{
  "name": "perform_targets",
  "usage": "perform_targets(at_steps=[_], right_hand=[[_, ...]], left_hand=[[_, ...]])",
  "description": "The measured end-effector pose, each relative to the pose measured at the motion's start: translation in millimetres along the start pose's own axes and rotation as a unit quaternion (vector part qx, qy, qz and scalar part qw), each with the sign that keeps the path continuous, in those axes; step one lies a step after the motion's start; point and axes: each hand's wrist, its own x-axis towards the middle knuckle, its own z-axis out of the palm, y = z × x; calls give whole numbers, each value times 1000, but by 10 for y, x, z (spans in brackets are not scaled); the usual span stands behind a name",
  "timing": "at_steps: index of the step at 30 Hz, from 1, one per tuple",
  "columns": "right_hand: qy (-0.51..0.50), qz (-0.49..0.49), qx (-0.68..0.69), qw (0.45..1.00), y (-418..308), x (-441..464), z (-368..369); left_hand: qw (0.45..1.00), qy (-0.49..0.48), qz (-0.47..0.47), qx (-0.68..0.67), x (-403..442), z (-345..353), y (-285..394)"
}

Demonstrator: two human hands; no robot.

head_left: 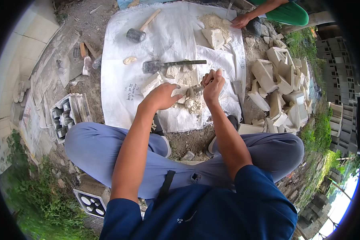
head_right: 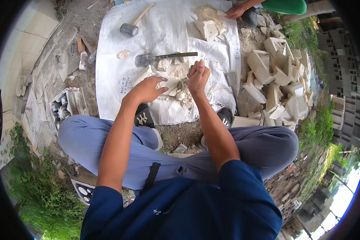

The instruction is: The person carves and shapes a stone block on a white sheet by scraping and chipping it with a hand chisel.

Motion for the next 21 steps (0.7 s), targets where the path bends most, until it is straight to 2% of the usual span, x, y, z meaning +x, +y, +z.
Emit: perform_targets(at_steps=[2,3,5,8,11,12,15,17,18,19,21], right_hand=[[10,5,19,1000,-314,80,133],[-27,-31,32,999,-352,372,128],[-28,2,44,999,-560,217,119],[-18,-30,42,999,-228,90,40],[-64,-57,-112,990,275,-156,-73],[-59,-66,-106,990,233,-58,-14],[-123,76,-153,978,42,88,-37],[-130,73,-149,978,-150,229,-84],[-178,101,-184,961,-267,277,-175],[-171,99,-183,963,-341,245,-209],[-209,176,-201,941,-442,210,-221]], left_hand=[[1000,12,3,9,-20,-56,-35],[999,44,16,12,193,-109,-41],[999,34,9,0,59,-61,14],[999,33,13,-11,50,-57,90],[999,29,15,-11,57,-14,90],[999,30,10,-14,101,-6,83],[998,53,26,-28,159,52,9],[996,70,33,-33,207,94,8],[993,95,56,-44,186,123,53],[988,118,79,-58,163,171,112],[986,122,99,-46,237,226,228]])
